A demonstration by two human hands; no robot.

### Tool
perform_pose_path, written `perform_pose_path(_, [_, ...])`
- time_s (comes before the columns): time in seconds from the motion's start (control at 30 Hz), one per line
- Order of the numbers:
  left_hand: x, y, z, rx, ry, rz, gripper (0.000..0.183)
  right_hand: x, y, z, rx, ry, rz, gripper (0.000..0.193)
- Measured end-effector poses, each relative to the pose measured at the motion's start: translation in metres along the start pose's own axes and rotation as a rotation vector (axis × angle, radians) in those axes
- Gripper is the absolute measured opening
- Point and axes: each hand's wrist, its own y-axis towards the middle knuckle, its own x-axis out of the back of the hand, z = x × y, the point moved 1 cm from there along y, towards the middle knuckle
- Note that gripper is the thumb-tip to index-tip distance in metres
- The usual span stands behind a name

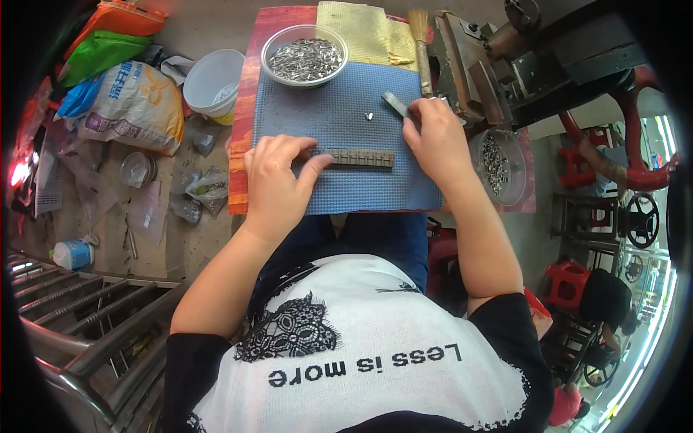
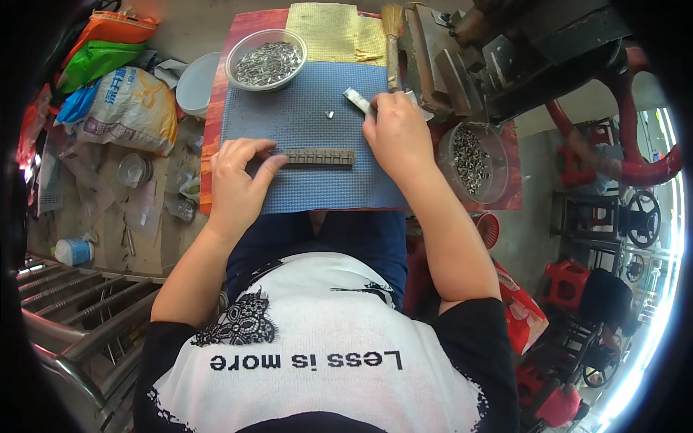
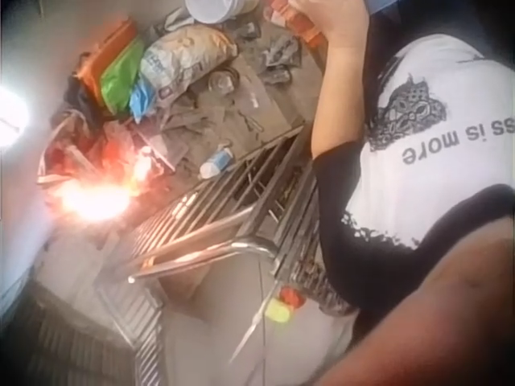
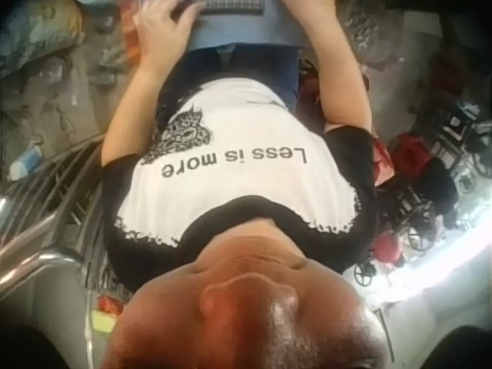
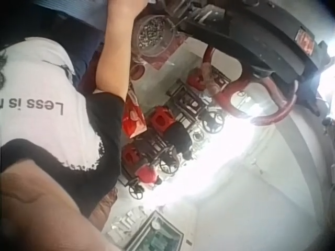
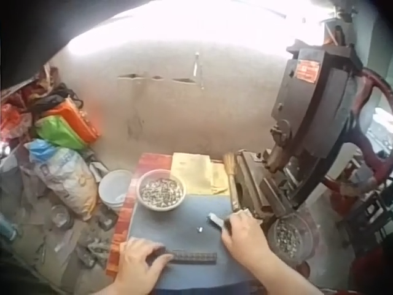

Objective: Assembling small metal components onto a strip and using a manual press machine.

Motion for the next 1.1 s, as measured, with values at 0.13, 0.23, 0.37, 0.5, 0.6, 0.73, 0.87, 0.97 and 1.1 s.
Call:
perform_pose_path(0.13, [0.002, -0.003, 0.005, 0.027, -0.053, -0.016, 0.015, 0.027, -0.003, 0.036, 0.204, 0.322, 0.213, 0.021])
perform_pose_path(0.23, [0.001, -0.001, 0.001, 0.009, -0.02, 0.014, 0.016, 0.024, -0.007, 0.049, 0.394, 0.32, 0.279, 0.024])
perform_pose_path(0.37, [0.001, -0.001, 0.001, 0.005, -0.01, 0.005, 0.016, 0.02, -0.005, 0.053, 0.447, 0.342, 0.291, 0.023])
perform_pose_path(0.5, [0.002, -0.002, 0.001, 0.004, -0.005, 0.01, 0.017, 0.017, -0.003, 0.053, 0.455, 0.337, 0.292, 0.022])
perform_pose_path(0.6, [0.002, -0.002, 0.001, -0.003, 0.003, 0.015, 0.017, 0.016, -0.005, 0.055, 0.444, 0.328, 0.326, 0.023])
perform_pose_path(0.73, [0.003, 0.0, -0.003, -0.002, 0.05, 0.047, 0.017, 0.015, -0.006, 0.053, 0.457, 0.328, 0.328, 0.024])
perform_pose_path(0.87, [0.009, -0.001, -0.004, 0.032, 0.013, 0.149, 0.017, 0.026, -0.005, 0.048, 0.321, 0.434, 0.434, 0.026])
perform_pose_path(0.97, [0.01, 0.0, -0.007, 0.016, 0.003, 0.218, 0.021, 0.022, -0.008, 0.036, 0.359, 0.467, 0.403, 0.025])
perform_pose_path(1.1, [0.01, 0.008, -0.012, -0.03, -0.004, 0.299, 0.022, 0.022, -0.012, 0.034, 0.355, 0.483, 0.409, 0.02])
